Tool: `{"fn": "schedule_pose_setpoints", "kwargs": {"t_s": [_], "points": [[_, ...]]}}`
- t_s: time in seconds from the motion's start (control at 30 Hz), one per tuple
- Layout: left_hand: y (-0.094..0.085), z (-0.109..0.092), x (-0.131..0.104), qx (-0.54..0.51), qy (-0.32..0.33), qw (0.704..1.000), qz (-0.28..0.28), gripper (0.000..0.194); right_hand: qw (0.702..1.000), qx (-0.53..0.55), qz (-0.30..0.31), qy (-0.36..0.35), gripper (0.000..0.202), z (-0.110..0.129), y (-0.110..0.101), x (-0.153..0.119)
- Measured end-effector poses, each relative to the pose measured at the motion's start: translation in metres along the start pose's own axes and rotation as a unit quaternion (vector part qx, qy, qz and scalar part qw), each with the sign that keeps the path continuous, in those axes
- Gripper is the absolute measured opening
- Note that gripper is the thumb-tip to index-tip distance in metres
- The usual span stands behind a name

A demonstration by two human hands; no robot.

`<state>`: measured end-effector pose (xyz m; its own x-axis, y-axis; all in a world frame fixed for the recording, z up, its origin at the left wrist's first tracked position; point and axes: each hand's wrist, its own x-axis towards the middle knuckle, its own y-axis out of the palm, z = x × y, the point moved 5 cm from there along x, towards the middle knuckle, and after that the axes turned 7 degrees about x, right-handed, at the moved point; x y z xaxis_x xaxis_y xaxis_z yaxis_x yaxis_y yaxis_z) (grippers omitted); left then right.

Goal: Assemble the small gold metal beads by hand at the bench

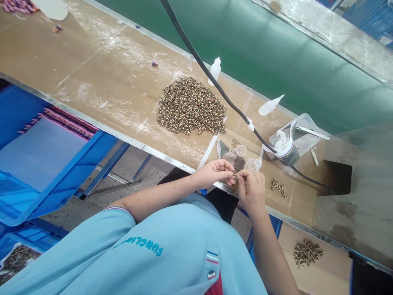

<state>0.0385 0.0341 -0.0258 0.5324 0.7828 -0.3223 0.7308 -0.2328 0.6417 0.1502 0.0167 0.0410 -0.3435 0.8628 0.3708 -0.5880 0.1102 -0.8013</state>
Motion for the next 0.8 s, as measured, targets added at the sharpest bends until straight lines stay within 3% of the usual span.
{"fn": "schedule_pose_setpoints", "kwargs": {"t_s": [0.33,0.47,0.63,0.8], "points": [[0.002,-0.002,-0.002,0.022,0.024,0.999,-0.013,0.038,1.000,0.003,-0.030,-0.007,0.010,0.002,-0.002,-0.007],[0.001,-0.003,-0.003,0.034,0.041,0.998,-0.028,0.035,0.996,-0.006,-0.089,0.010,0.026,0.003,-0.005,-0.021],[0.002,-0.004,-0.003,0.035,0.050,0.998,-0.024,0.035,0.996,-0.012,-0.083,-0.018,0.047,0.008,0.002,-0.030],[0.003,-0.007,-0.006,0.053,0.060,0.996,-0.027,0.034,0.995,0.043,-0.095,0.010,0.036,0.006,0.001,-0.029]]}}
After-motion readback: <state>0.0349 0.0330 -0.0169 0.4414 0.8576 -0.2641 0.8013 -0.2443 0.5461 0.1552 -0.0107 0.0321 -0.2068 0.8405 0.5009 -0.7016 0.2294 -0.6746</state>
